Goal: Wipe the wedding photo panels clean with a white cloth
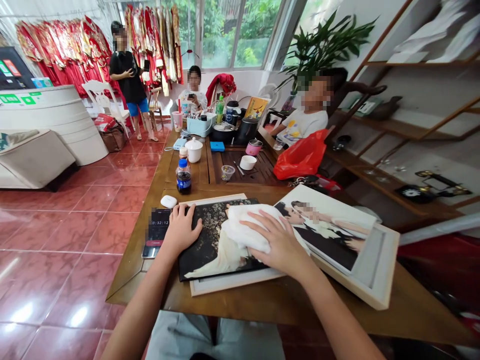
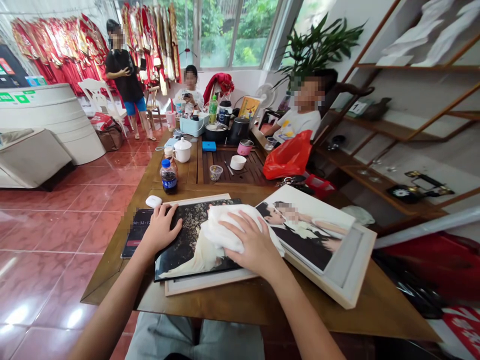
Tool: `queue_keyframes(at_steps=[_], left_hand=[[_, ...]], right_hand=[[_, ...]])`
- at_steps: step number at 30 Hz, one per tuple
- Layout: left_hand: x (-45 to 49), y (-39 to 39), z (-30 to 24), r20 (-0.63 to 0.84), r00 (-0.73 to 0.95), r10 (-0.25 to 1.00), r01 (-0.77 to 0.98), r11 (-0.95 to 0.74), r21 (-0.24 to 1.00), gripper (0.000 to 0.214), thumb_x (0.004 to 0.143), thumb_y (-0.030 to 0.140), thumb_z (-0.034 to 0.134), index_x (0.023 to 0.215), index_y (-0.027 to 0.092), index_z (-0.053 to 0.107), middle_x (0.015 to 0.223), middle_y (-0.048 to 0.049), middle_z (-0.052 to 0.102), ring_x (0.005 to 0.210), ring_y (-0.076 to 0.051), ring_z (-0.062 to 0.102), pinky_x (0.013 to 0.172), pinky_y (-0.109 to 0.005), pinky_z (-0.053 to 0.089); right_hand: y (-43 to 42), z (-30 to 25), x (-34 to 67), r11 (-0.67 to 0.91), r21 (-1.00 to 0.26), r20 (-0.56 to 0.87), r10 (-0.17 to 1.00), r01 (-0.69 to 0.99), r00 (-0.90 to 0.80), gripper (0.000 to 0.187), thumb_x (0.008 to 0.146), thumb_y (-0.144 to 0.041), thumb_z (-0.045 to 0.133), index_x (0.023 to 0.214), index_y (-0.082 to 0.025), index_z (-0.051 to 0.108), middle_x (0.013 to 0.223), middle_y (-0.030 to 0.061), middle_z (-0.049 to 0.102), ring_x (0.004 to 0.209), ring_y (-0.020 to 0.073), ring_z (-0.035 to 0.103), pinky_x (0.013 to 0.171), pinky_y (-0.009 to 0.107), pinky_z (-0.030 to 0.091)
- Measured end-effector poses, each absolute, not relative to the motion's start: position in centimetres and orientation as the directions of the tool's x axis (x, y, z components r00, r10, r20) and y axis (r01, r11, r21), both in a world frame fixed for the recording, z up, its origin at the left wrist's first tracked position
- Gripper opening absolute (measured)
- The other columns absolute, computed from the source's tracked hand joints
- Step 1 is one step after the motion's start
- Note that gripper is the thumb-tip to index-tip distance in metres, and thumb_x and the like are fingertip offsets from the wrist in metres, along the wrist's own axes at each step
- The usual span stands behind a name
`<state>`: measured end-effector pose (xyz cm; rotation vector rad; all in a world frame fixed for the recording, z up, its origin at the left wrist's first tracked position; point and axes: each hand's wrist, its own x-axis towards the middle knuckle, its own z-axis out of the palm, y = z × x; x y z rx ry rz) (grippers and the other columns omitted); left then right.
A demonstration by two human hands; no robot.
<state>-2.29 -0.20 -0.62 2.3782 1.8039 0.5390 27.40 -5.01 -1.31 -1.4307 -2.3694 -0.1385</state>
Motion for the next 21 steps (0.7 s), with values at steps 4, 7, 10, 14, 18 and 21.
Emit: queue_keyframes(at_steps=[4, 7, 10, 14, 18, 21], left_hand=[[-2.4, -0.1, -0.6, 0.210, 0.243, 0.947, 0.905, -0.299, 0.302, 0.054, 0.100, 0.040, 0.047, 0.148, 0.015, 0.048, 0.140, -0.0172, 0.050, 0.138, -0.035, 0.038, 0.114, -0.055, 0.040], [-2.4, -0.1, -0.6, 0.218, 0.238, 0.946, 0.901, -0.299, 0.314, 0.054, 0.099, 0.040, 0.047, 0.147, 0.016, 0.049, 0.140, -0.0169, 0.051, 0.138, -0.035, 0.038, 0.114, -0.056, 0.040], [-2.4, -0.1, -0.6, 0.222, 0.227, 0.948, 0.899, -0.292, 0.326, 0.054, 0.099, 0.040, 0.049, 0.147, 0.015, 0.049, 0.140, -0.0169, 0.051, 0.137, -0.035, 0.040, 0.114, -0.055, 0.040], [-2.4, -0.1, -0.6, 0.233, 0.218, 0.948, 0.900, -0.288, 0.327, 0.054, 0.099, 0.039, 0.049, 0.146, 0.014, 0.050, 0.138, -0.0168, 0.051, 0.135, -0.035, 0.042, 0.115, -0.053, 0.040], [-2.4, 0.0, -0.7, 0.243, 0.225, 0.944, 0.902, -0.296, 0.315, 0.053, 0.099, 0.040, 0.048, 0.146, 0.017, 0.050, 0.138, -0.0156, 0.051, 0.135, -0.035, 0.041, 0.114, -0.054, 0.040], [-2.5, 0.0, -0.8, 0.251, 0.233, 0.939, 0.901, -0.306, 0.308, 0.052, 0.099, 0.040, 0.048, 0.145, 0.018, 0.051, 0.137, -0.0154, 0.052, 0.134, -0.035, 0.041, 0.113, -0.055, 0.041]], right_hand=[[-2.0, -1.1, 27.1, 0.454, -0.114, 0.344, 0.853, 0.884, -0.393, 0.056, 0.090, -0.042, 0.061, 0.145, -0.032, 0.055, 0.155, 0.0072, 0.052, 0.147, 0.0350, 0.039, 0.116, 0.062, 0.027], [-1.5, -1.0, 27.0, 0.441, -0.114, 0.342, 0.859, 0.890, -0.381, 0.058, 0.092, -0.045, 0.061, 0.148, -0.032, 0.052, 0.159, 0.0076, 0.048, 0.148, 0.0353, 0.037, 0.116, 0.063, 0.027], [-2.7, -1.1, 27.1, 0.442, -0.112, 0.351, 0.855, 0.890, -0.381, 0.056, 0.092, -0.046, 0.060, 0.146, -0.033, 0.054, 0.158, 0.0070, 0.048, 0.147, 0.0352, 0.038, 0.115, 0.061, 0.030], [-5.7, -1.5, 27.6, 0.447, -0.110, 0.378, 0.845, 0.888, -0.379, 0.056, 0.090, -0.042, 0.061, 0.145, -0.034, 0.056, 0.157, 0.0069, 0.050, 0.146, 0.0358, 0.040, 0.114, 0.061, 0.031], [-8.3, -1.8, 28.5, 0.454, -0.113, 0.392, 0.838, 0.884, -0.380, 0.058, 0.087, -0.039, 0.061, 0.145, -0.034, 0.056, 0.156, 0.0063, 0.051, 0.145, 0.0362, 0.040, 0.113, 0.061, 0.032], [-9.0, -1.7, 28.6, 0.438, -0.116, 0.391, 0.845, 0.891, -0.364, 0.058, 0.086, -0.038, 0.061, 0.144, -0.035, 0.058, 0.156, 0.0058, 0.052, 0.144, 0.0367, 0.041, 0.113, 0.060, 0.031]])
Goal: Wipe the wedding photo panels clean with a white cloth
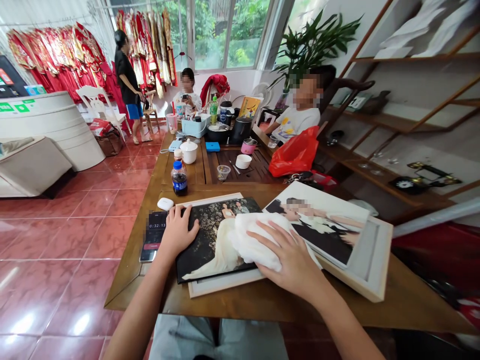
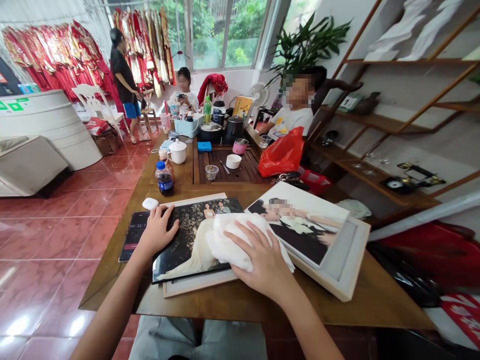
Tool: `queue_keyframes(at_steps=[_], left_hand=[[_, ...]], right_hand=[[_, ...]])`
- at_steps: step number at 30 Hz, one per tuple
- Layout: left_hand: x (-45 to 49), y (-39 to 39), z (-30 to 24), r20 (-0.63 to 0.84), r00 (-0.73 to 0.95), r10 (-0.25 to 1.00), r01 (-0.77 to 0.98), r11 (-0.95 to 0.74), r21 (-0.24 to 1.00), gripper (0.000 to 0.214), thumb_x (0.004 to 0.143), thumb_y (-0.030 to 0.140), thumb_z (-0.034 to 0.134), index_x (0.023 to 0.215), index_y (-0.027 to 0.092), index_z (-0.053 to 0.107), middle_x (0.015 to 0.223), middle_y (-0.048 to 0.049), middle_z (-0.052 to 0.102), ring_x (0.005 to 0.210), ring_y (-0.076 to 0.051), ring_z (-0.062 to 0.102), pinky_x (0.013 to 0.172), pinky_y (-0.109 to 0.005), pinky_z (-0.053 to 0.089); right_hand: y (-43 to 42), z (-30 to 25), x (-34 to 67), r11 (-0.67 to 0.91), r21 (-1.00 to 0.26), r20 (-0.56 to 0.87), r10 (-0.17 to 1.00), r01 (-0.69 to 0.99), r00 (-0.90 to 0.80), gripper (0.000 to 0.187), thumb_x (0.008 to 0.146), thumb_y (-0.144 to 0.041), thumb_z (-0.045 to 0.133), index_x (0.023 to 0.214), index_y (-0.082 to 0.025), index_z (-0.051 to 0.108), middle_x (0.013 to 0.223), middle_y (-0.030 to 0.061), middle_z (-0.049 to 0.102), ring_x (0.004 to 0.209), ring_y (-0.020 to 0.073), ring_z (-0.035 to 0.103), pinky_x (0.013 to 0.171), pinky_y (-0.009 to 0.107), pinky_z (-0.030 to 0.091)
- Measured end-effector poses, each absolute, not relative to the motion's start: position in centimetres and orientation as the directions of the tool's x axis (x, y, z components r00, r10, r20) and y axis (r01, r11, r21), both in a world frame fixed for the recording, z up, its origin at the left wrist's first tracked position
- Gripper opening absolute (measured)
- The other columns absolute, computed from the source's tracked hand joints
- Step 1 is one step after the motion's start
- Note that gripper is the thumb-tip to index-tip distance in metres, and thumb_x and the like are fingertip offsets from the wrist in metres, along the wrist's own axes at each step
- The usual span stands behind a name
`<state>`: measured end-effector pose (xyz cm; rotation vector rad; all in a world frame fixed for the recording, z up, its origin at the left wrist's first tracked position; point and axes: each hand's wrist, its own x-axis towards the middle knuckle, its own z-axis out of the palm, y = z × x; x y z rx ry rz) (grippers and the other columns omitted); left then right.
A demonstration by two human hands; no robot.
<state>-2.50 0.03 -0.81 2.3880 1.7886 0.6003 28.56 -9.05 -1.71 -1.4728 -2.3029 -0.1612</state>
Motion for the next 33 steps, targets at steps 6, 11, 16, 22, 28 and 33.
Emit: queue_keyframes(at_steps=[6, 11, 16, 22, 28, 33], left_hand=[[-2.5, 0.0, -0.9, 0.252, 0.228, 0.941, 0.899, -0.302, 0.317, 0.052, 0.098, 0.040, 0.048, 0.146, 0.018, 0.050, 0.138, -0.0159, 0.051, 0.135, -0.035, 0.041, 0.113, -0.055, 0.041], [-2.6, 0.1, -1.1, 0.246, 0.216, 0.945, 0.900, -0.290, 0.325, 0.053, 0.098, 0.039, 0.049, 0.147, 0.020, 0.049, 0.139, -0.0149, 0.051, 0.137, -0.034, 0.040, 0.113, -0.053, 0.040], [-2.7, 0.1, -1.3, 0.251, 0.220, 0.943, 0.895, -0.298, 0.333, 0.053, 0.098, 0.040, 0.049, 0.147, 0.020, 0.050, 0.138, -0.0150, 0.051, 0.136, -0.034, 0.041, 0.113, -0.053, 0.041], [-2.5, -0.1, -0.7, 0.234, 0.232, 0.944, 0.895, -0.301, 0.329, 0.054, 0.099, 0.041, 0.048, 0.147, 0.017, 0.050, 0.138, -0.0161, 0.051, 0.136, -0.035, 0.040, 0.113, -0.054, 0.040], [-2.3, -0.1, -0.6, 0.223, 0.229, 0.947, 0.904, -0.292, 0.313, 0.053, 0.099, 0.041, 0.047, 0.147, 0.018, 0.049, 0.138, -0.0153, 0.051, 0.136, -0.035, 0.040, 0.112, -0.054, 0.041], [-2.5, 0.0, -1.0, 0.249, 0.231, 0.940, 0.902, -0.303, 0.307, 0.052, 0.099, 0.040, 0.049, 0.147, 0.021, 0.050, 0.138, -0.0145, 0.051, 0.136, -0.034, 0.041, 0.112, -0.054, 0.042]], right_hand=[[-8.9, -0.5, 24.7, 0.485, -0.134, 0.305, 0.850, 0.864, -0.429, 0.067, 0.080, -0.035, 0.063, 0.146, -0.039, 0.056, 0.159, 0.0043, 0.048, 0.146, 0.0384, 0.038, 0.115, 0.066, 0.023], [-9.3, 0.4, 20.5, 0.590, -0.186, 0.244, 0.803, 0.786, -0.544, 0.080, 0.071, -0.034, 0.068, 0.149, -0.040, 0.052, 0.163, 0.0043, 0.042, 0.150, 0.0403, 0.032, 0.118, 0.068, 0.014], [-8.9, 0.1, 21.7, 0.577, -0.192, 0.251, 0.811, 0.794, -0.529, 0.076, 0.072, -0.033, 0.068, 0.147, -0.041, 0.055, 0.161, 0.0028, 0.045, 0.148, 0.0381, 0.036, 0.117, 0.066, 0.019], [-8.1, -1.4, 26.7, 0.406, -0.132, 0.381, 0.863, 0.904, -0.332, 0.055, 0.086, -0.036, 0.060, 0.142, -0.036, 0.060, 0.152, 0.0048, 0.056, 0.143, 0.0361, 0.044, 0.115, 0.063, 0.026], [-8.7, -1.2, 25.4, 0.435, -0.119, 0.396, 0.845, 0.893, -0.359, 0.056, 0.085, -0.036, 0.061, 0.140, -0.036, 0.061, 0.152, 0.0056, 0.056, 0.143, 0.0361, 0.044, 0.116, 0.064, 0.023], [-9.7, -0.3, 21.6, 0.546, -0.147, 0.340, 0.811, 0.825, -0.476, 0.072, 0.074, -0.031, 0.066, 0.145, -0.038, 0.056, 0.158, 0.0046, 0.050, 0.145, 0.0385, 0.041, 0.117, 0.066, 0.017]])
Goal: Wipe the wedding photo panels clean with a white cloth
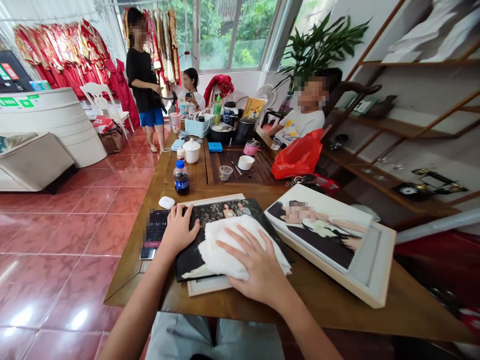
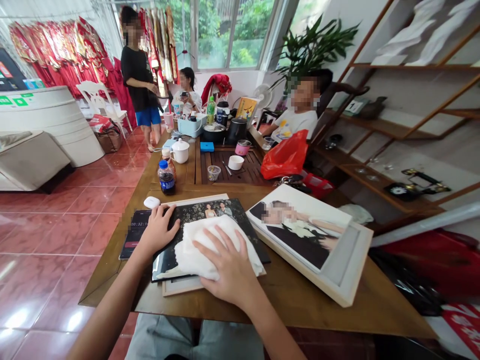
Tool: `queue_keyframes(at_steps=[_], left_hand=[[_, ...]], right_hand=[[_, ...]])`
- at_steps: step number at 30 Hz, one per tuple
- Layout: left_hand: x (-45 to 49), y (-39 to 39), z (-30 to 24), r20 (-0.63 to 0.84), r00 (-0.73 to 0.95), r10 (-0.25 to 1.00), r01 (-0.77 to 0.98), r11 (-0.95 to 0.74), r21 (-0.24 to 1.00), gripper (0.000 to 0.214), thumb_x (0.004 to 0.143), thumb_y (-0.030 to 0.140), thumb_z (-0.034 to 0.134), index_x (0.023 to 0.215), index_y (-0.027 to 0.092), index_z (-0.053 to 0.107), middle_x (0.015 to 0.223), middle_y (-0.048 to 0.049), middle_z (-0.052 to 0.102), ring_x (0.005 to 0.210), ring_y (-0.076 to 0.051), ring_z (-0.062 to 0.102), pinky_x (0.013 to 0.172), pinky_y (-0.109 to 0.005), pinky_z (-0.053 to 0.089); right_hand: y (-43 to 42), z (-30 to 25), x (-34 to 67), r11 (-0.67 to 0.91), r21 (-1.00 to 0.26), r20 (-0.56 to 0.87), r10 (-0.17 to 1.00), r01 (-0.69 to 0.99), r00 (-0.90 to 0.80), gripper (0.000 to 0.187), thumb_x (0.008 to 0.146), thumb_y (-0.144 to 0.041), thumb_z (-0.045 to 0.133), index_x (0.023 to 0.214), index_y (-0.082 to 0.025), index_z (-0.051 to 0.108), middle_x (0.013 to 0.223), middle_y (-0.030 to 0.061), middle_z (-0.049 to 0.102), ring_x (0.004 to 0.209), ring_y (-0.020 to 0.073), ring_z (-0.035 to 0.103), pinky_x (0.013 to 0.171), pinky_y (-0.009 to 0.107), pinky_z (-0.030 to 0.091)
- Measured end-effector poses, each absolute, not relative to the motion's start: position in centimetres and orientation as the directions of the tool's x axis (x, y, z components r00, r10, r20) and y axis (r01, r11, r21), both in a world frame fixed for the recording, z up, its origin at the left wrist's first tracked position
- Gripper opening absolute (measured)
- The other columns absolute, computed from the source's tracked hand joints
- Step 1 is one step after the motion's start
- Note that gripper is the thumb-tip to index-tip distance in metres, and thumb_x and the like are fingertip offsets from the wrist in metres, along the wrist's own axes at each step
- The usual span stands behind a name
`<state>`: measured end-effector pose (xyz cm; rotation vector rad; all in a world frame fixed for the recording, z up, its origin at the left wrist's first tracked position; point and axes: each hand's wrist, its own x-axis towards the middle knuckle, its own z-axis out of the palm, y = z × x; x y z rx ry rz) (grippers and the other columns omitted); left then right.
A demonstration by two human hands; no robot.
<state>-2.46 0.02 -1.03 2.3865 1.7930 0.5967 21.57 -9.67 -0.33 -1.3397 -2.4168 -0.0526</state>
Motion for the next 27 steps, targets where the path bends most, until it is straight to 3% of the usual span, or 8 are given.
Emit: queue_keyframes(at_steps=[5, 15, 27], left_hand=[[-2.6, 0.1, -1.0, 0.237, 0.240, 0.941, 0.899, -0.308, 0.310, 0.053, 0.099, 0.040, 0.048, 0.147, 0.018, 0.049, 0.138, -0.0157, 0.051, 0.136, -0.035, 0.041, 0.112, -0.053, 0.041], [-2.4, 0.0, -1.0, 0.244, 0.237, 0.940, 0.898, -0.308, 0.314, 0.052, 0.099, 0.042, 0.048, 0.147, 0.021, 0.050, 0.138, -0.0143, 0.051, 0.139, -0.034, 0.039, 0.115, -0.054, 0.039], [-2.7, 0.1, -1.2, 0.259, 0.238, 0.936, 0.889, -0.318, 0.329, 0.053, 0.099, 0.041, 0.048, 0.148, 0.022, 0.048, 0.137, -0.0148, 0.051, 0.136, -0.034, 0.040, 0.113, -0.054, 0.040]], right_hand=[[-9.5, -0.2, 21.7, 0.576, -0.155, 0.319, 0.798, 0.803, -0.511, 0.074, 0.071, -0.029, 0.066, 0.144, -0.039, 0.057, 0.158, 0.0028, 0.049, 0.145, 0.0364, 0.041, 0.117, 0.064, 0.019], [-8.7, -1.4, 26.9, 0.415, -0.113, 0.430, 0.839, 0.903, -0.332, 0.052, 0.087, -0.037, 0.058, 0.138, -0.034, 0.061, 0.148, 0.0059, 0.060, 0.141, 0.0343, 0.047, 0.115, 0.061, 0.026], [-11.0, -0.2, 19.3, 0.642, -0.153, 0.331, 0.749, 0.751, -0.573, 0.077, 0.071, -0.040, 0.068, 0.147, -0.040, 0.054, 0.158, 0.0042, 0.049, 0.144, 0.0399, 0.040, 0.118, 0.066, 0.011]])
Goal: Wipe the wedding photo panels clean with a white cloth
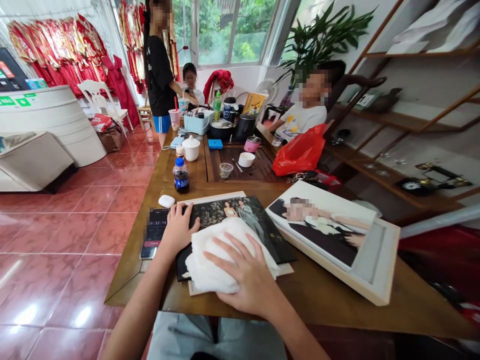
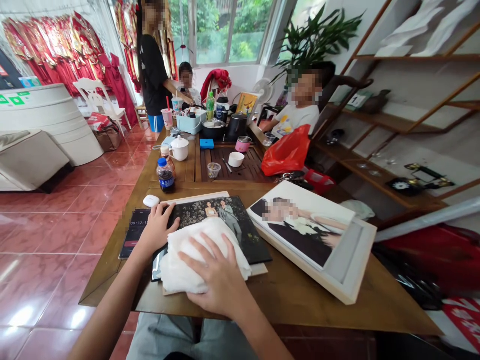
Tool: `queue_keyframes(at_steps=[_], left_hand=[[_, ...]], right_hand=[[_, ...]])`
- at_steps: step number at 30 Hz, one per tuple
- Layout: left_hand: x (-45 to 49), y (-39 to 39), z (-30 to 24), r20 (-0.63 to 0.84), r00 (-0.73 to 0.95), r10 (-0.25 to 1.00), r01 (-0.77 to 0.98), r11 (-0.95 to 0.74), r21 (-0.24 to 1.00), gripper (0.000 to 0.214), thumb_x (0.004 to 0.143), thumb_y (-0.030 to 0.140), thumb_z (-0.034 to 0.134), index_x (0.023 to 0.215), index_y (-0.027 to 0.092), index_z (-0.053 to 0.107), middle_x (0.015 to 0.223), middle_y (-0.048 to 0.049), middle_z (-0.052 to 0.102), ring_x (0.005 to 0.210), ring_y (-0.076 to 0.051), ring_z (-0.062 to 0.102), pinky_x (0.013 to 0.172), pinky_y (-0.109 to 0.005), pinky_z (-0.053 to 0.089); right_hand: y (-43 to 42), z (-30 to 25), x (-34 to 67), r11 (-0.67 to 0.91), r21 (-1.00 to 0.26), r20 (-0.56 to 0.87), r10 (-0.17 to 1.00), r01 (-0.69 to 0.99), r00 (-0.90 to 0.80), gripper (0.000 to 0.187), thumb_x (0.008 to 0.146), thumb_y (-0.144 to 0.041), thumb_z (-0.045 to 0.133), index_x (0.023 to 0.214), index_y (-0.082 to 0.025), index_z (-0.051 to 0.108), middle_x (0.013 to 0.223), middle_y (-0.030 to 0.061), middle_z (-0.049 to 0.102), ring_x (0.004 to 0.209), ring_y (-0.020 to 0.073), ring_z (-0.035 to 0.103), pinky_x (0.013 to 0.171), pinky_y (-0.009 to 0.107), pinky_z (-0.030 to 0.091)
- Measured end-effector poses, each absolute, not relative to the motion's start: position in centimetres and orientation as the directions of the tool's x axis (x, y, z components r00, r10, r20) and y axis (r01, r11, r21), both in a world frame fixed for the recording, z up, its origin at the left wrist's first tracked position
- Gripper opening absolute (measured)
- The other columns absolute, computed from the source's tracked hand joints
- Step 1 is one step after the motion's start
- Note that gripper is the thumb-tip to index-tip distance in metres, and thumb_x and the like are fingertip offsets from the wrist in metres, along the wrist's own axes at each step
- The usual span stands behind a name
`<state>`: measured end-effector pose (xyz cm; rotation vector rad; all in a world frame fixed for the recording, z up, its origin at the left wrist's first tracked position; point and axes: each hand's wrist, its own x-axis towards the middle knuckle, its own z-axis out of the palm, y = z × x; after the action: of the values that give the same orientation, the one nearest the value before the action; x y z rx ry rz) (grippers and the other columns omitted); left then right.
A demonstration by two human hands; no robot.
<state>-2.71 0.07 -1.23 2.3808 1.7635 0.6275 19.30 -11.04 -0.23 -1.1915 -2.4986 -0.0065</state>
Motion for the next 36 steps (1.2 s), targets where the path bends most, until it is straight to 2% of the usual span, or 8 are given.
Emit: queue_keyframes(at_steps=[4, 8, 13, 18, 25, 29, 33, 36], left_hand=[[-2.7, 0.0, -1.1, 0.249, 0.243, 0.938, 0.889, -0.318, 0.330, 0.053, 0.099, 0.040, 0.048, 0.148, 0.019, 0.049, 0.138, -0.0158, 0.050, 0.137, -0.035, 0.039, 0.115, -0.054, 0.039], [-2.5, 0.0, -0.7, 0.225, 0.242, 0.944, 0.894, -0.307, 0.326, 0.053, 0.100, 0.040, 0.047, 0.147, 0.017, 0.050, 0.138, -0.0157, 0.050, 0.137, -0.035, 0.039, 0.116, -0.054, 0.038], [-2.4, -0.1, -0.8, 0.235, 0.240, 0.942, 0.895, -0.308, 0.324, 0.051, 0.099, 0.041, 0.047, 0.147, 0.022, 0.049, 0.138, -0.0139, 0.051, 0.138, -0.034, 0.039, 0.115, -0.055, 0.039], [-2.4, -0.1, -0.9, 0.227, 0.257, 0.939, 0.899, -0.319, 0.301, 0.052, 0.100, 0.041, 0.046, 0.147, 0.018, 0.049, 0.140, -0.0160, 0.050, 0.139, -0.035, 0.039, 0.115, -0.056, 0.039], [-2.3, -0.1, -1.3, 0.273, 0.304, 0.912, 0.880, -0.379, 0.286, 0.052, 0.099, 0.039, 0.049, 0.146, 0.017, 0.050, 0.138, -0.0165, 0.052, 0.135, -0.035, 0.042, 0.113, -0.053, 0.042], [-2.3, -0.1, -1.2, 0.278, 0.303, 0.912, 0.874, -0.382, 0.302, 0.051, 0.099, 0.038, 0.049, 0.145, 0.016, 0.051, 0.137, -0.0169, 0.052, 0.135, -0.035, 0.043, 0.113, -0.054, 0.043], [-2.3, -0.2, -0.9, 0.267, 0.299, 0.916, 0.874, -0.375, 0.309, 0.051, 0.099, 0.039, 0.049, 0.145, 0.017, 0.051, 0.135, -0.0164, 0.052, 0.135, -0.035, 0.042, 0.113, -0.056, 0.042], [-2.2, -0.2, -0.7, 0.249, 0.294, 0.923, 0.877, -0.364, 0.313, 0.051, 0.100, 0.040, 0.048, 0.146, 0.017, 0.050, 0.137, -0.0162, 0.051, 0.135, -0.035, 0.041, 0.113, -0.057, 0.042]], right_hand=[[-10.9, -0.5, 20.3, 0.637, -0.142, 0.347, 0.749, 0.758, -0.565, 0.075, 0.075, -0.040, 0.068, 0.148, -0.041, 0.053, 0.157, 0.0033, 0.051, 0.143, 0.0381, 0.042, 0.118, 0.064, 0.014], [-10.4, -1.1, 23.6, 0.534, -0.119, 0.378, 0.804, 0.837, -0.459, 0.068, 0.078, -0.036, 0.067, 0.144, -0.040, 0.057, 0.153, 0.0027, 0.055, 0.140, 0.0375, 0.046, 0.117, 0.062, 0.020], [-10.4, -1.6, 26.5, 0.441, -0.090, 0.434, 0.824, 0.893, -0.363, 0.057, 0.084, -0.035, 0.063, 0.141, -0.037, 0.060, 0.148, 0.0040, 0.060, 0.138, 0.0368, 0.049, 0.116, 0.062, 0.024], [-11.1, -1.1, 24.6, 0.507, -0.073, 0.429, 0.793, 0.859, -0.432, 0.061, 0.081, -0.033, 0.064, 0.141, -0.037, 0.059, 0.149, 0.0037, 0.059, 0.139, 0.0358, 0.048, 0.117, 0.062, 0.020], [-12.3, 0.0, 20.2, 0.584, -0.110, 0.390, 0.769, 0.804, -0.506, 0.071, 0.075, -0.033, 0.066, 0.145, -0.036, 0.056, 0.153, 0.0037, 0.055, 0.143, 0.0362, 0.042, 0.119, 0.061, 0.009], [-12.2, 0.1, 20.3, 0.602, -0.115, 0.388, 0.760, 0.790, -0.522, 0.072, 0.073, -0.035, 0.066, 0.145, -0.036, 0.056, 0.153, 0.0029, 0.055, 0.143, 0.0350, 0.043, 0.118, 0.060, 0.010], [-11.3, -0.5, 23.0, 0.506, -0.123, 0.431, 0.802, 0.854, -0.414, 0.061, 0.081, -0.034, 0.064, 0.141, -0.037, 0.059, 0.149, 0.0013, 0.059, 0.139, 0.0332, 0.048, 0.117, 0.058, 0.017], [-10.7, -1.0, 25.5, 0.400, -0.097, 0.464, 0.828, 0.911, -0.314, 0.050, 0.088, -0.035, 0.059, 0.138, -0.034, 0.061, 0.145, 0.0034, 0.063, 0.137, 0.0336, 0.051, 0.115, 0.058, 0.023]])
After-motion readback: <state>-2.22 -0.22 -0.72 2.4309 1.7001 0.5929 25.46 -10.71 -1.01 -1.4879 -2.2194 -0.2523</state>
